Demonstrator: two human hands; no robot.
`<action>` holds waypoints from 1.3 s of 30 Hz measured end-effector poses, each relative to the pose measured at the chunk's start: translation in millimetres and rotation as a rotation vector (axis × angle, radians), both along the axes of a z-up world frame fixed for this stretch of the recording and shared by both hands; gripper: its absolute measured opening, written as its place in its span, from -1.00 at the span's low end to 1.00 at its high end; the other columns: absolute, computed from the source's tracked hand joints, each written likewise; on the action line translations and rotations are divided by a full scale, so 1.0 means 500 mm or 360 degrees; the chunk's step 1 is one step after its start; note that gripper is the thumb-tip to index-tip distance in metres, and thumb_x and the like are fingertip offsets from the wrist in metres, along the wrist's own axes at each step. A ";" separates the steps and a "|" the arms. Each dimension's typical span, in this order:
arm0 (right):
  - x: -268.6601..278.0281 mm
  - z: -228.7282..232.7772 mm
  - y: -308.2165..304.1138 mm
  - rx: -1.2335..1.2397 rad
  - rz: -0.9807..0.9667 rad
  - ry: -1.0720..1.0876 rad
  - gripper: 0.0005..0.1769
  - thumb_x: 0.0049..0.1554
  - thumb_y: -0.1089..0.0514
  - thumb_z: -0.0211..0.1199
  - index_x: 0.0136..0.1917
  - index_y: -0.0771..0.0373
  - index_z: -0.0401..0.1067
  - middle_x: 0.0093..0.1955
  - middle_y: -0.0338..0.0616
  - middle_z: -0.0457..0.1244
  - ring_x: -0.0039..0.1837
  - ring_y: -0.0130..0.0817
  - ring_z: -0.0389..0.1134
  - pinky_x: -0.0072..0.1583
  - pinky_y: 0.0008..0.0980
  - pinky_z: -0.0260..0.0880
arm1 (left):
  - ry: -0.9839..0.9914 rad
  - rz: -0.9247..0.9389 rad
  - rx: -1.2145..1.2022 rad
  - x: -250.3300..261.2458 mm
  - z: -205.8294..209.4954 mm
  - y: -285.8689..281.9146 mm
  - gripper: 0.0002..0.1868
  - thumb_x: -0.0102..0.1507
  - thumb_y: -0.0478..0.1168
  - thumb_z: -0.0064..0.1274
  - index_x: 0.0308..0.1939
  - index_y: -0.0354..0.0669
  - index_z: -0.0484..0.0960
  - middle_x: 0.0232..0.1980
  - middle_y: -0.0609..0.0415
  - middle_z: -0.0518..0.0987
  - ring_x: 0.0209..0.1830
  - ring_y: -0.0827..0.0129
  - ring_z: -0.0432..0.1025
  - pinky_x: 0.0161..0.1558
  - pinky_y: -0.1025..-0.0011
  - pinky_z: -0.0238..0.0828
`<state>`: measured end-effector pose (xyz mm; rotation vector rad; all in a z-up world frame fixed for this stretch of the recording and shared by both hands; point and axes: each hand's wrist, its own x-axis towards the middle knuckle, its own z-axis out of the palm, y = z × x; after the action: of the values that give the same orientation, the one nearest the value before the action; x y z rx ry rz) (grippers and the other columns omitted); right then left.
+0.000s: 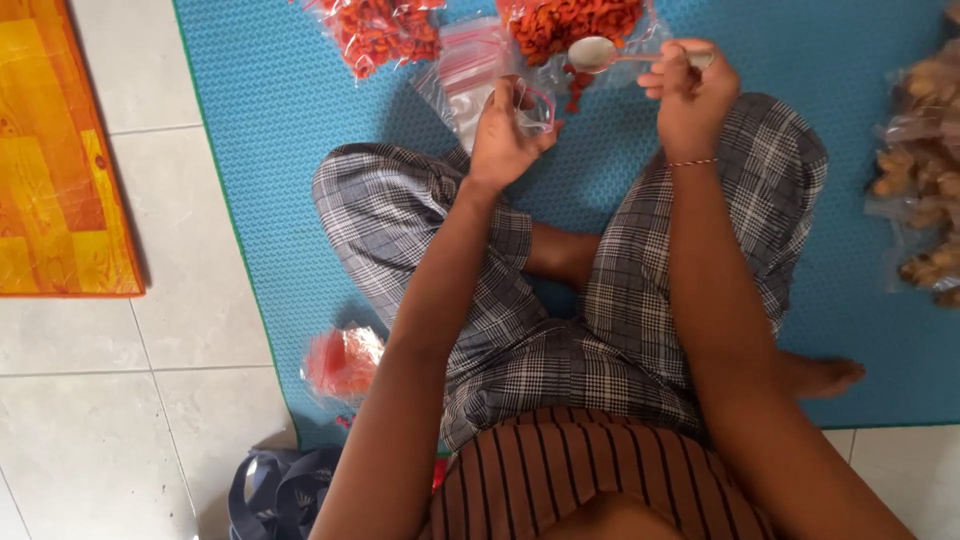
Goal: The person is portioning small red food items from a large bag into smaller zip-lock bags using a spoon while sitting on the floor.
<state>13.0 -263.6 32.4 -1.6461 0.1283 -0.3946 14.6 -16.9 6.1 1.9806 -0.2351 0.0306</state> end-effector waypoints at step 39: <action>0.061 -0.050 -0.031 0.1031 -0.0454 0.0718 -0.63 0.22 0.10 0.27 0.19 0.41 0.45 -0.17 -0.13 0.36 -0.17 -0.41 0.48 -0.09 -0.49 0.59 | 0.0082 0.0013 0.0134 0.063 -0.027 -0.004 -0.26 0.01 -0.10 0.49 0.10 -0.28 0.40 -0.15 -0.01 0.53 -0.22 0.26 0.48 -0.16 0.35 0.51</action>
<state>43.7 -279.3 7.5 -1.0463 0.7564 -0.1580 46.2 -18.9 -7.4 2.0635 -0.1977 -0.0253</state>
